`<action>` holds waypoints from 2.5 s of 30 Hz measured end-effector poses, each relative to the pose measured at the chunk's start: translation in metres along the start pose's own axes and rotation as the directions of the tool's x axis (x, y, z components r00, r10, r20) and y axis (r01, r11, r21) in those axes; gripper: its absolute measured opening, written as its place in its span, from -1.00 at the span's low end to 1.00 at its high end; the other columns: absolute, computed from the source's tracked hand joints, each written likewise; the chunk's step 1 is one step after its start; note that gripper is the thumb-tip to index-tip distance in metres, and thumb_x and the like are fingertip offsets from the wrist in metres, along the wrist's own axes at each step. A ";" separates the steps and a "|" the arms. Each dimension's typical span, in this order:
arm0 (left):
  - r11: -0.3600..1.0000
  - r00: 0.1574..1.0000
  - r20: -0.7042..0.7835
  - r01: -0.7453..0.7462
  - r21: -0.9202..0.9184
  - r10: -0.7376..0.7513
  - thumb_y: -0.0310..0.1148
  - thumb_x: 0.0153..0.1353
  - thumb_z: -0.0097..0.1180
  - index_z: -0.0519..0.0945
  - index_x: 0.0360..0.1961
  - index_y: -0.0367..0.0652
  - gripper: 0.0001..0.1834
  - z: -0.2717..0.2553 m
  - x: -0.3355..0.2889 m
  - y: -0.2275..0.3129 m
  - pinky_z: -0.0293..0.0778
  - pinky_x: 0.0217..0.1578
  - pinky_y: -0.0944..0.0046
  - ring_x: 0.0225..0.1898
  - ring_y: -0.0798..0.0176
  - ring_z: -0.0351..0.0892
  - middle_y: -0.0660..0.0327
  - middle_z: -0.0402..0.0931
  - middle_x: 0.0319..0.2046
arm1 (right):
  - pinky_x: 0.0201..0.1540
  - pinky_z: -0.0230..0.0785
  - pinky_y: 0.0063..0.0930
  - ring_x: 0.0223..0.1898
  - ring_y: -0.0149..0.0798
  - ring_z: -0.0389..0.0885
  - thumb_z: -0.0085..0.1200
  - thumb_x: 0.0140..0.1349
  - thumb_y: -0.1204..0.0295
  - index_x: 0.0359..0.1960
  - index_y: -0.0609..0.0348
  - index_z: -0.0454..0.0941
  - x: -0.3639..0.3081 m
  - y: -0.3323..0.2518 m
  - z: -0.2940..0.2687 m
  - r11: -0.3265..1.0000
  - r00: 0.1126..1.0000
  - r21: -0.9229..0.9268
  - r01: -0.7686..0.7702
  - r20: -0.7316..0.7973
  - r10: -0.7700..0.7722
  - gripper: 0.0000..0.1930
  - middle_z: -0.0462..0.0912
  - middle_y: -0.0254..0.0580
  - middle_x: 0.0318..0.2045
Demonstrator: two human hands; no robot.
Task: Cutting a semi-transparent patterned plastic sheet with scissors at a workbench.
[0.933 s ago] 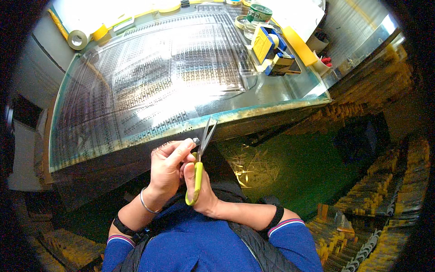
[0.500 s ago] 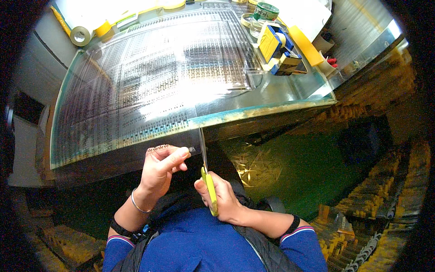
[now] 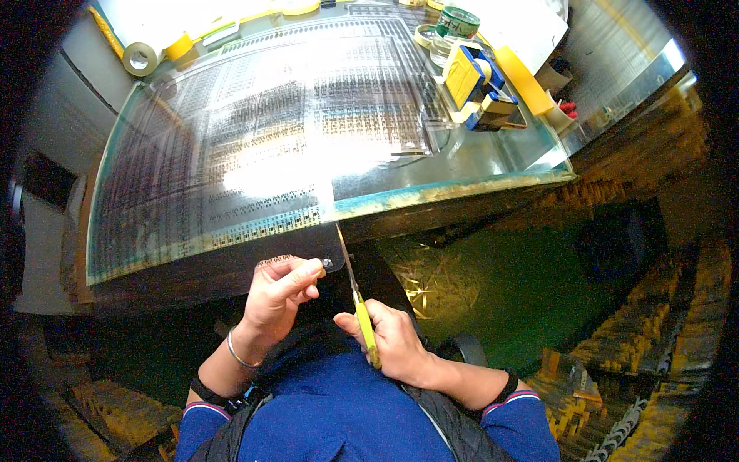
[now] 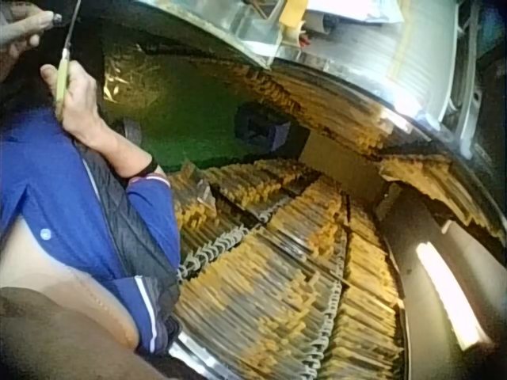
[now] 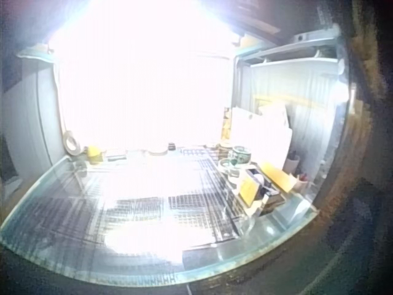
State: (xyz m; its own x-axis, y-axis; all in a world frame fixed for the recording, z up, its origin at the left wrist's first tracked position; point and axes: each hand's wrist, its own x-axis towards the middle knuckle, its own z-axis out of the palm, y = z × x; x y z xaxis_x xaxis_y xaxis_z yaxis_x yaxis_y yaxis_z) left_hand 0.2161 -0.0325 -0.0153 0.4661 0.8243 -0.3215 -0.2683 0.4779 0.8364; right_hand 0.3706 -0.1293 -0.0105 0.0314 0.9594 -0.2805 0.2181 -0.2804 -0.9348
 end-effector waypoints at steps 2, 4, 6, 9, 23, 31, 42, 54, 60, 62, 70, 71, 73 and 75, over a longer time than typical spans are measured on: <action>1.000 1.000 -0.006 0.011 -0.009 -0.011 -0.39 0.05 0.16 0.60 -0.43 -0.23 -0.88 0.001 -0.001 -0.002 0.22 -0.60 0.54 -0.61 0.51 0.39 0.26 0.53 -0.56 | -0.67 0.14 -0.48 -0.74 -0.46 0.26 0.02 0.16 0.22 -0.61 0.22 0.33 0.000 -0.003 0.002 1.000 1.000 0.007 -0.010 0.005 0.010 -0.66 0.32 -0.22 -0.79; 0.992 0.999 -0.018 0.033 -0.124 -0.036 -0.34 0.04 0.15 0.57 -0.43 -0.23 -0.84 0.008 -0.003 -0.002 0.26 -0.60 0.50 -0.58 0.49 0.40 0.26 0.50 -0.55 | -0.72 0.12 -0.52 -0.78 -0.49 0.28 0.01 0.18 0.24 -0.63 0.21 0.31 0.001 -0.005 0.006 0.999 0.999 0.020 -0.043 -0.007 0.043 -0.66 0.32 -0.27 -0.82; 0.990 0.999 -0.049 -0.001 -0.144 -0.006 -0.34 0.06 0.14 0.56 -0.42 -0.23 -0.84 0.014 -0.003 0.001 0.24 -0.63 0.53 -0.62 0.49 0.39 0.25 0.50 -0.59 | -0.72 0.12 -0.53 -0.78 -0.50 0.28 0.00 0.18 0.24 -0.63 0.20 0.31 0.001 -0.006 0.008 0.996 0.997 0.044 -0.078 0.019 0.077 -0.66 0.32 -0.29 -0.82; 0.995 0.997 -0.067 0.028 -0.100 -0.034 -0.36 0.06 0.13 0.57 -0.42 -0.23 -0.85 0.012 -0.002 0.000 0.21 -0.67 0.55 -0.65 0.49 0.38 0.26 0.50 -0.61 | -0.72 0.12 -0.55 -0.78 -0.51 0.28 -0.01 0.19 0.25 -0.64 0.20 0.29 0.001 -0.008 0.008 0.989 0.991 0.077 -0.129 0.051 0.125 -0.65 0.32 -0.33 -0.81; 0.991 0.993 -0.005 0.116 -0.067 -0.117 -0.33 0.05 0.16 0.58 -0.44 -0.18 -0.86 0.011 -0.012 -0.007 0.16 -0.71 0.55 -0.71 0.52 0.33 0.31 0.46 -0.68 | -0.68 0.18 -0.58 -0.72 -0.55 0.31 -0.06 0.22 0.23 -0.61 0.19 0.28 0.005 -0.010 0.005 0.978 0.986 0.130 -0.161 0.061 0.154 -0.66 0.34 -0.36 -0.77; 0.993 0.988 0.104 0.108 0.041 -0.112 -0.30 0.09 0.13 0.57 -0.44 -0.20 -0.82 0.013 -0.020 -0.011 0.18 -0.71 0.56 -0.69 0.55 0.33 0.30 0.48 -0.64 | -0.69 0.19 -0.58 -0.74 -0.54 0.31 -0.09 0.23 0.23 -0.54 0.21 0.33 0.014 0.012 0.008 0.986 0.987 0.077 0.151 -0.066 -0.146 -0.69 0.34 -0.36 -0.76; 0.988 0.982 0.145 0.107 0.107 -0.122 -0.28 0.11 0.11 0.59 -0.41 -0.19 -0.82 0.012 -0.027 -0.011 0.18 -0.69 0.58 -0.68 0.58 0.31 0.33 0.47 -0.64 | -0.65 0.16 -0.60 -0.67 -0.54 0.29 -0.11 0.25 0.27 -0.53 0.21 0.33 0.014 -0.003 0.000 0.994 0.999 0.108 -0.020 0.043 0.015 -0.72 0.33 -0.36 -0.70; 0.976 0.984 0.141 0.077 0.204 -0.107 -0.31 0.09 0.13 0.59 -0.48 -0.22 -0.82 0.019 -0.037 -0.014 0.19 -0.72 0.56 -0.71 0.56 0.31 0.32 0.47 -0.68 | -0.70 0.12 -0.70 -0.70 -0.61 0.29 -0.15 0.26 0.28 -0.47 0.17 0.35 0.017 -0.014 -0.004 0.989 0.994 0.103 -0.106 0.048 0.102 -0.76 0.35 -0.44 -0.70; 0.974 0.969 0.190 0.120 0.193 -0.157 -0.35 0.09 0.13 0.61 -0.46 -0.23 -0.85 0.020 -0.044 -0.021 0.30 -0.60 0.52 -0.59 0.56 0.39 0.35 0.49 -0.64 | -0.69 0.05 -0.67 -0.69 -0.62 0.20 -0.13 0.25 0.29 -0.52 0.15 0.33 0.022 -0.012 -0.008 0.998 1.000 0.065 0.008 -0.027 -0.006 -0.76 0.31 -0.48 -0.69; 0.979 0.970 0.203 0.093 0.181 -0.130 -0.36 0.10 0.13 0.61 -0.47 -0.23 -0.85 0.020 -0.044 -0.021 0.33 -0.58 0.51 -0.58 0.55 0.40 0.34 0.49 -0.63 | -0.69 0.07 -0.68 -0.70 -0.62 0.23 -0.12 0.24 0.27 -0.52 0.15 0.33 0.021 -0.016 -0.009 0.986 0.997 0.142 -0.082 0.006 0.082 -0.75 0.32 -0.47 -0.71; 0.954 0.962 0.226 0.083 0.288 -0.152 -0.37 0.10 0.11 0.61 -0.43 -0.26 -0.84 0.021 -0.049 -0.030 0.39 -0.54 0.47 -0.57 0.51 0.44 0.30 0.52 -0.59 | -0.71 0.12 -0.64 -0.74 -0.57 0.28 -0.08 0.22 0.18 -0.56 0.16 0.34 0.028 -0.012 -0.010 0.989 0.995 0.129 -0.076 -0.050 0.083 -0.67 0.32 -0.42 -0.77; 0.953 0.962 0.224 0.087 0.290 -0.156 -0.37 0.10 0.12 0.61 -0.44 -0.27 -0.83 0.022 -0.050 -0.031 0.39 -0.54 0.46 -0.57 0.50 0.44 0.28 0.53 -0.59 | -0.71 0.13 -0.64 -0.75 -0.57 0.29 -0.08 0.22 0.17 -0.56 0.16 0.34 0.030 -0.012 -0.010 0.989 0.994 0.131 -0.073 -0.066 0.083 -0.67 0.32 -0.42 -0.77; 0.955 0.959 0.231 0.098 0.281 -0.167 -0.36 0.10 0.12 0.60 -0.45 -0.28 -0.83 0.022 -0.051 -0.032 0.39 -0.55 0.47 -0.57 0.50 0.45 0.27 0.53 -0.59 | -0.71 0.13 -0.64 -0.75 -0.57 0.29 -0.08 0.22 0.17 -0.56 0.16 0.34 0.030 -0.014 -0.009 0.992 0.993 0.113 -0.054 -0.094 0.065 -0.67 0.33 -0.42 -0.78; 0.956 0.955 0.236 0.111 0.273 -0.179 -0.36 0.10 0.12 0.60 -0.46 -0.28 -0.83 0.023 -0.052 -0.033 0.39 -0.55 0.47 -0.57 0.50 0.45 0.27 0.53 -0.60 | -0.71 0.13 -0.64 -0.75 -0.56 0.29 -0.07 0.21 0.17 -0.57 0.15 0.34 0.029 -0.018 -0.011 0.995 0.992 0.096 -0.036 -0.119 0.048 -0.67 0.33 -0.41 -0.78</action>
State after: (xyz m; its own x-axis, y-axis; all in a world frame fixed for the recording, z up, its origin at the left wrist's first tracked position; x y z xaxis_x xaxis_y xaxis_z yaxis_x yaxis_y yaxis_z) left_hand 0.2204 -0.0986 -0.0160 0.6921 0.6303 -0.3517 0.0256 0.4656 0.8846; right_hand 0.3785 -0.0962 0.0004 0.1574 0.9419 -0.2967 0.1223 -0.3167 -0.9406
